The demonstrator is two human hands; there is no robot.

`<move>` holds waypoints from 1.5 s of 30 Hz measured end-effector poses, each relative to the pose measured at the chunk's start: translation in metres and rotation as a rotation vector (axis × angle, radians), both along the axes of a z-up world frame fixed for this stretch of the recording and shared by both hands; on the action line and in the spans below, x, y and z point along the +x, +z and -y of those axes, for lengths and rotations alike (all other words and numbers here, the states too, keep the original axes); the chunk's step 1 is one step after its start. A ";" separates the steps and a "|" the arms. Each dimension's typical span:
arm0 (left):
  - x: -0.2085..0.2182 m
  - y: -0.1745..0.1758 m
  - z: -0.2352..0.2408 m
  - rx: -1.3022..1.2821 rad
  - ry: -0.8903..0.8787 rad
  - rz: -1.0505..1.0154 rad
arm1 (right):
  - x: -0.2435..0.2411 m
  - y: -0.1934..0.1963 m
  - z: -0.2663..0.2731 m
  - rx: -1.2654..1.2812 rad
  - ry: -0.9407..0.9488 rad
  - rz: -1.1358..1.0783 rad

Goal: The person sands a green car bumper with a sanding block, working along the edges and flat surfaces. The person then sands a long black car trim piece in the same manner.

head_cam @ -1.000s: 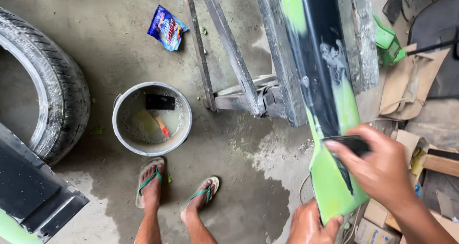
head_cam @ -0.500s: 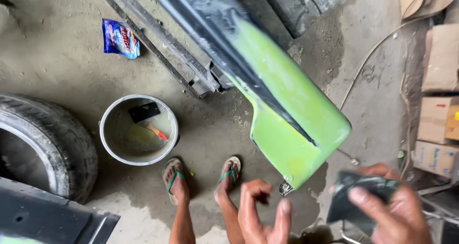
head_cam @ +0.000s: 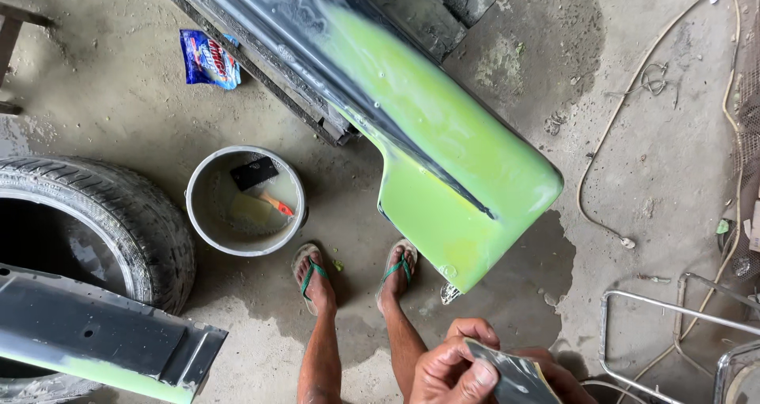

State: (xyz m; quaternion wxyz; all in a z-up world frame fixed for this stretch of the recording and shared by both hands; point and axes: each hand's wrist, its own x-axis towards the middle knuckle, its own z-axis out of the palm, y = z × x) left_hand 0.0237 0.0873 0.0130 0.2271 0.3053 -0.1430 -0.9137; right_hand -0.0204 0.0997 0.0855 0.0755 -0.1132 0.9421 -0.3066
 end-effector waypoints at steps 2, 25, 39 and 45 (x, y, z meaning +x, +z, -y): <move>-0.009 0.015 0.018 -0.199 0.099 0.146 | -0.029 0.003 -0.020 0.011 0.064 0.090; -0.073 -0.054 0.148 -0.284 -0.105 0.380 | -0.107 -0.052 0.014 0.452 1.376 -0.559; -0.079 -0.056 0.146 -0.279 -0.023 0.308 | -0.123 -0.037 -0.002 0.447 1.313 -0.470; -0.071 -0.055 0.147 -0.326 -0.047 0.356 | -0.121 -0.036 0.023 0.412 1.399 -0.468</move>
